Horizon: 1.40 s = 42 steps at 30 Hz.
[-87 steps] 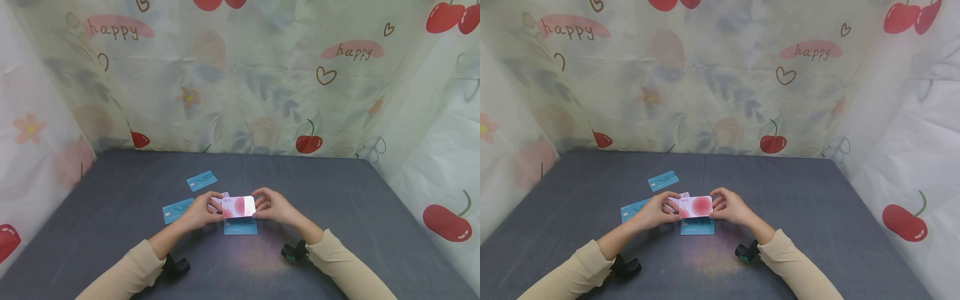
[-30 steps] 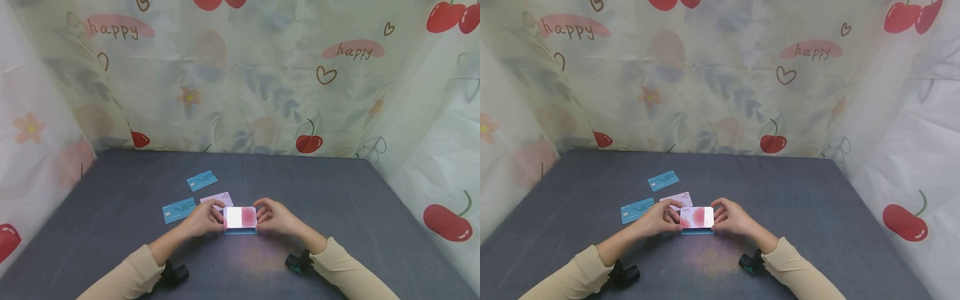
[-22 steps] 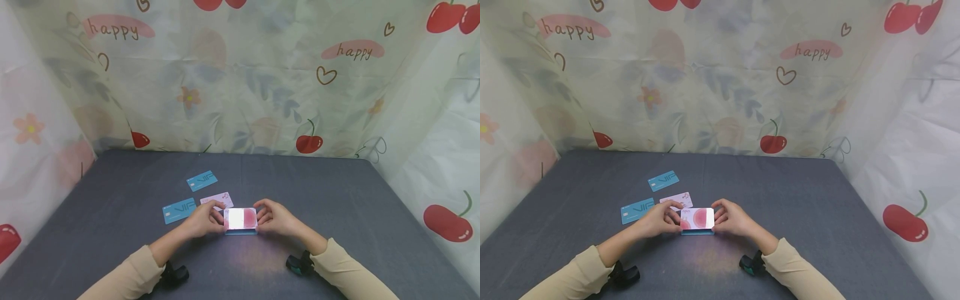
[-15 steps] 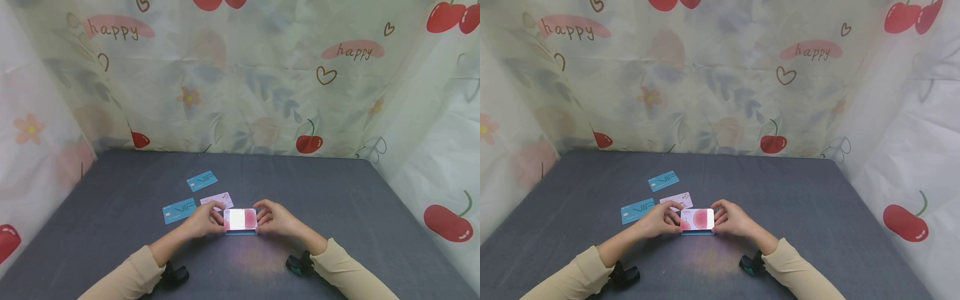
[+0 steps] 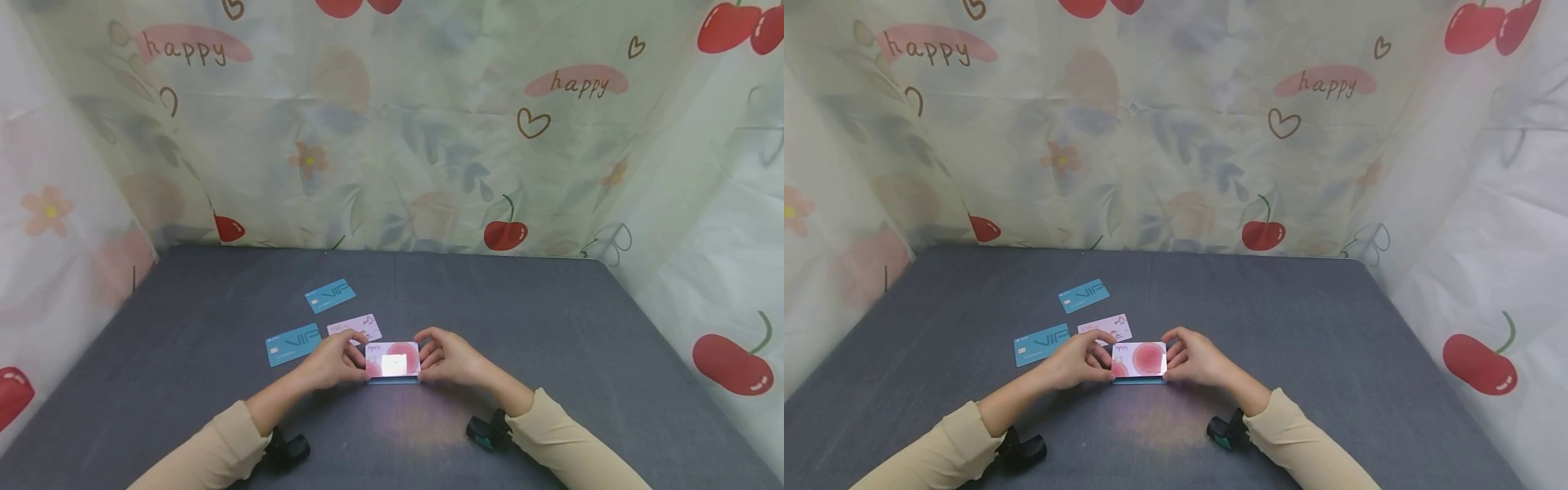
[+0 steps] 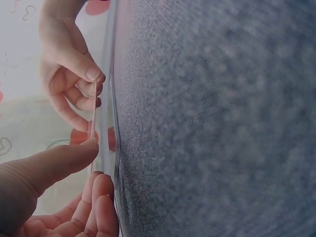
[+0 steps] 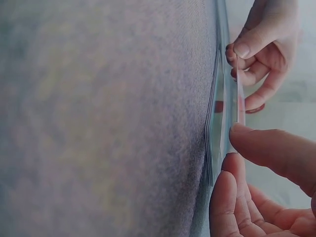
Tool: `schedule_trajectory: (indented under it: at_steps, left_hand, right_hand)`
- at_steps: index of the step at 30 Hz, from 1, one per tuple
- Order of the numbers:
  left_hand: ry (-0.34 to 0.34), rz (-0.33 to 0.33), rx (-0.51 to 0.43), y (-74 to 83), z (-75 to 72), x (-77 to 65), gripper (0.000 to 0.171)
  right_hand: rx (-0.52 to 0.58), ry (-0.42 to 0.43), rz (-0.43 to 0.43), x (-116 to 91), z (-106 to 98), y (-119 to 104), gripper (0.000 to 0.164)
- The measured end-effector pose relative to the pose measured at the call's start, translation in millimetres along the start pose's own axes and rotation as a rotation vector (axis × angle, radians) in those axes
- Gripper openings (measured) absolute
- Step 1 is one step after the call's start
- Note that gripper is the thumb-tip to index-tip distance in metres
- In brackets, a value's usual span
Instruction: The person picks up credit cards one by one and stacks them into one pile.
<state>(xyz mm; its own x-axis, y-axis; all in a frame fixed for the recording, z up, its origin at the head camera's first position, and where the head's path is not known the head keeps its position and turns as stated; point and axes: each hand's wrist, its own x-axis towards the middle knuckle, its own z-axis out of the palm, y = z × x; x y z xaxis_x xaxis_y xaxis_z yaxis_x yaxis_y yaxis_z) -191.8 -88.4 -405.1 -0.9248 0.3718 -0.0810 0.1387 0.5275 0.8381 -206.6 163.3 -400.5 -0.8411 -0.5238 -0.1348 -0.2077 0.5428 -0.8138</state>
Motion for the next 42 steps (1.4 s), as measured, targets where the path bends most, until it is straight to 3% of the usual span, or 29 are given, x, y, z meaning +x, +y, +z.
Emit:
schedule_trajectory:
  at_steps: [17, 26, 33, 42]
  left_hand:
    - [-0.006, -0.020, -0.012, -1.8, 1.2, 0.3, 0.050]
    - [-0.014, 0.017, 0.024, -1.3, 0.7, 0.2, 0.049]
    - [-0.011, 0.007, 0.034, -0.3, 1.1, 0.9, 0.049]
    - [-0.005, -0.014, 0.047, 1.1, 2.0, 0.8, 0.047]
  right_hand:
    - [-0.035, -0.022, -0.001, 2.2, -1.4, 1.3, 0.053]
    - [-0.034, -0.024, -0.005, 3.9, -0.6, 1.9, 0.051]
    - [-0.044, -0.028, -0.036, 3.9, -1.5, 3.1, 0.051]
    - [-0.062, -0.028, 0.004, 4.4, 0.0, 1.4, 0.051]
